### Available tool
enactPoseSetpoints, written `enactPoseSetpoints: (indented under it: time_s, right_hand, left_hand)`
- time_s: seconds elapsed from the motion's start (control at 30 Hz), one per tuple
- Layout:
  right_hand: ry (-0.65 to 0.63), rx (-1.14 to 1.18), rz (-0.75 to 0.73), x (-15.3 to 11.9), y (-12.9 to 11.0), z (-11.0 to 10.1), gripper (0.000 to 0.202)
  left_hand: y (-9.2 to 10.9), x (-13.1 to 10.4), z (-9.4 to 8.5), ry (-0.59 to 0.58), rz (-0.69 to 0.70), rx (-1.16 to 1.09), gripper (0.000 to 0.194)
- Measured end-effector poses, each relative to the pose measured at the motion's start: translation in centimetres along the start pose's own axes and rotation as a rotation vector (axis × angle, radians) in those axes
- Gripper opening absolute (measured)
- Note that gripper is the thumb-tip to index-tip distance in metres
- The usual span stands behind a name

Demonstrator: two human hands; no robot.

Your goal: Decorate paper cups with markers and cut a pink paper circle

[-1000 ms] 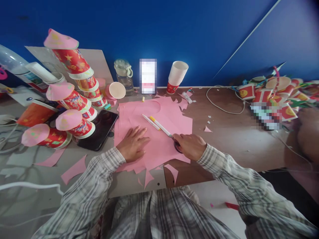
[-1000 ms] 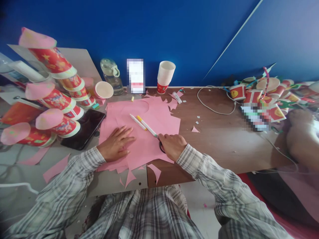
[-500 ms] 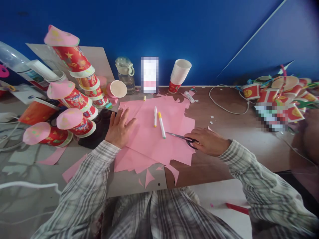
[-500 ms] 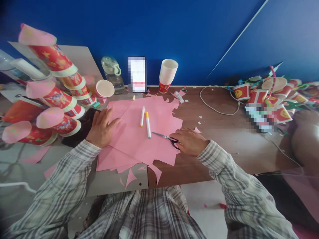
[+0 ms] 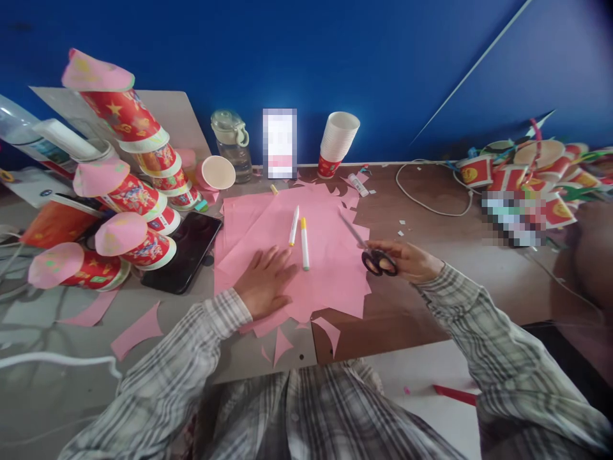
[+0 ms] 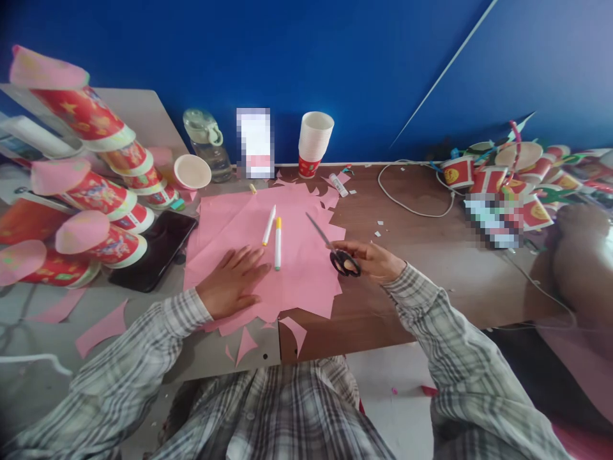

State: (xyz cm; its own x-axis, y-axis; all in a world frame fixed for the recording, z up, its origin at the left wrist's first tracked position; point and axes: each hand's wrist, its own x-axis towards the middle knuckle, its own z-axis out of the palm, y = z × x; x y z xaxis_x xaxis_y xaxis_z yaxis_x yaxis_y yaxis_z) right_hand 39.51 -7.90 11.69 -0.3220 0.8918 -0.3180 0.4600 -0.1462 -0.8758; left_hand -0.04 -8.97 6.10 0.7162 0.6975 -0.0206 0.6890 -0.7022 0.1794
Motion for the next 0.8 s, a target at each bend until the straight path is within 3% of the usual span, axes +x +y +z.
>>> enactPoseSetpoints:
  time_s: [0.07,0.2,0.33,0.43,0.53,0.67,0.8]
  right_hand:
    - [0.043,0.173,0.043,-0.8,-0.4,0.2,0.082]
    - [-0.002,0.335,0.069,-0.9,-1.4,1.3,0.071]
    - [-0.11,0.414,0.045,1.2,-2.1,2.7,0.073]
    - [-0.112,0.469,-0.013,3.4,-2.3,3.6,0.072]
    - [-0.081,0.55,-0.043,5.1,-2.5,4.4,0.075]
    - [-0.12,0.604,-0.094,6.1,-3.0,5.3,0.081]
    - [-0.14,0.591,-0.113,5.1,-3.4,4.7,0.091]
  left_hand:
    - [-0.9,0.0,-0.4,-0.024,-0.006,-0.002,0.065]
    - [-2.2,0.7,-1.8,-0.009,-0.064,0.073,0.058]
    - [-2.3,1.4,-3.7,0.028,-0.032,0.132,0.053]
    - [-1.9,1.8,-4.2,0.076,-0.106,0.154,0.045]
    - [-0.8,2.7,-3.3,0.115,-0.123,0.084,0.048]
    - [0.8,3.9,-0.9,0.06,0.002,-0.024,0.097]
    - [0.5,3.1,0.7,-0.018,-0.038,0.027,0.091]
